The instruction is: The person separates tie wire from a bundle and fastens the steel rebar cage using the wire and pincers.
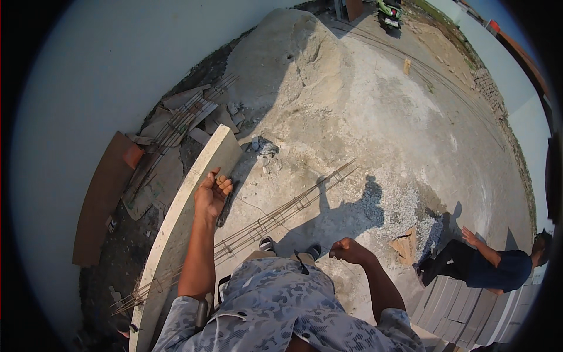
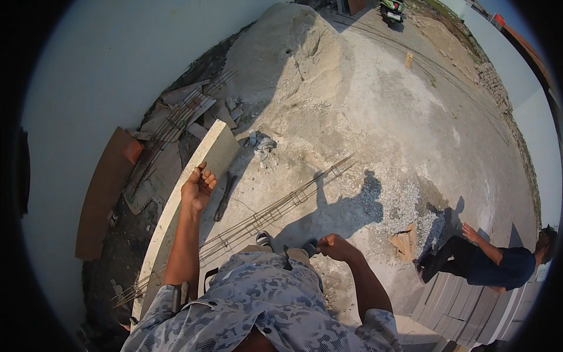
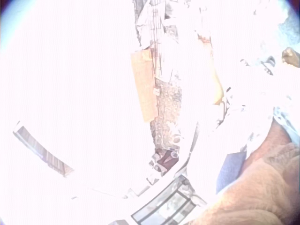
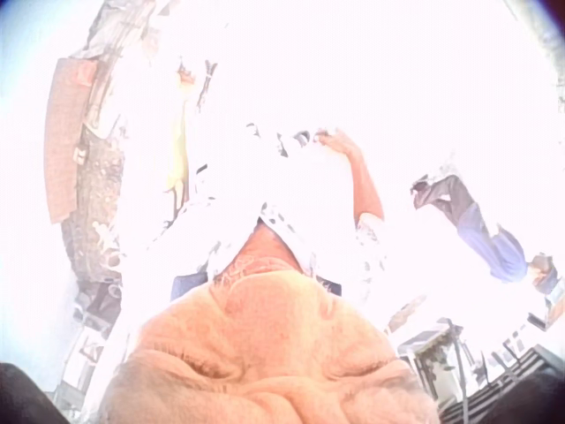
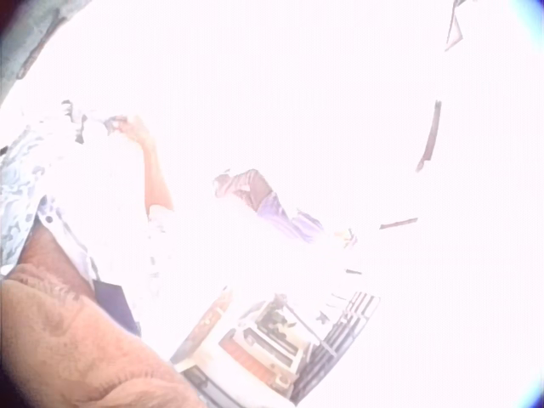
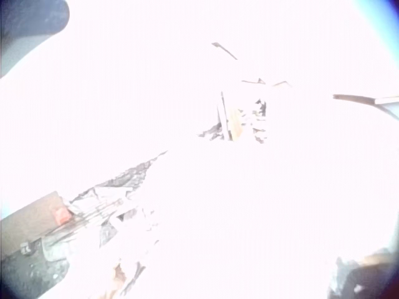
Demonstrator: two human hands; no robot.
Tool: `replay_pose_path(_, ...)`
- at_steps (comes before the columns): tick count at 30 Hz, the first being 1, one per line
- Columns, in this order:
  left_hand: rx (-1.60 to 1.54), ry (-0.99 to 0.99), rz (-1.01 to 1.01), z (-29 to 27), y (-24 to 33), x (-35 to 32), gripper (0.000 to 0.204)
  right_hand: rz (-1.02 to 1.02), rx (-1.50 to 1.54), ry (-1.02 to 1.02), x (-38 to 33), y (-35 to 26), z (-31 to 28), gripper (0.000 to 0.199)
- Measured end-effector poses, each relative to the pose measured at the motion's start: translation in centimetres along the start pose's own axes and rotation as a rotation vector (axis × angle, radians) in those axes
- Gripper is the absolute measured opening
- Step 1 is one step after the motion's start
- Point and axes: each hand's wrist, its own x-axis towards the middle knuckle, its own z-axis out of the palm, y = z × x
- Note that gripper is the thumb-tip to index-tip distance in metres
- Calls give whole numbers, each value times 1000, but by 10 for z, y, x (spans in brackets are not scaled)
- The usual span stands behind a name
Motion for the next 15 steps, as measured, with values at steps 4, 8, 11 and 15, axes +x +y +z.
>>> replay_pose_path(4,458,-339,-151,-19,14,6,31,110,-298,415,24,27,-23,42)
replay_pose_path(8,922,-190,248,-36,13,20,31,83,503,109,3,-17,-40,32)
replay_pose_path(11,490,25,389,-17,19,18,33,-62,291,-83,4,-21,-19,27)
replay_pose_path(15,-28,-163,15,-26,36,19,33,75,-493,257,29,-12,-7,31)
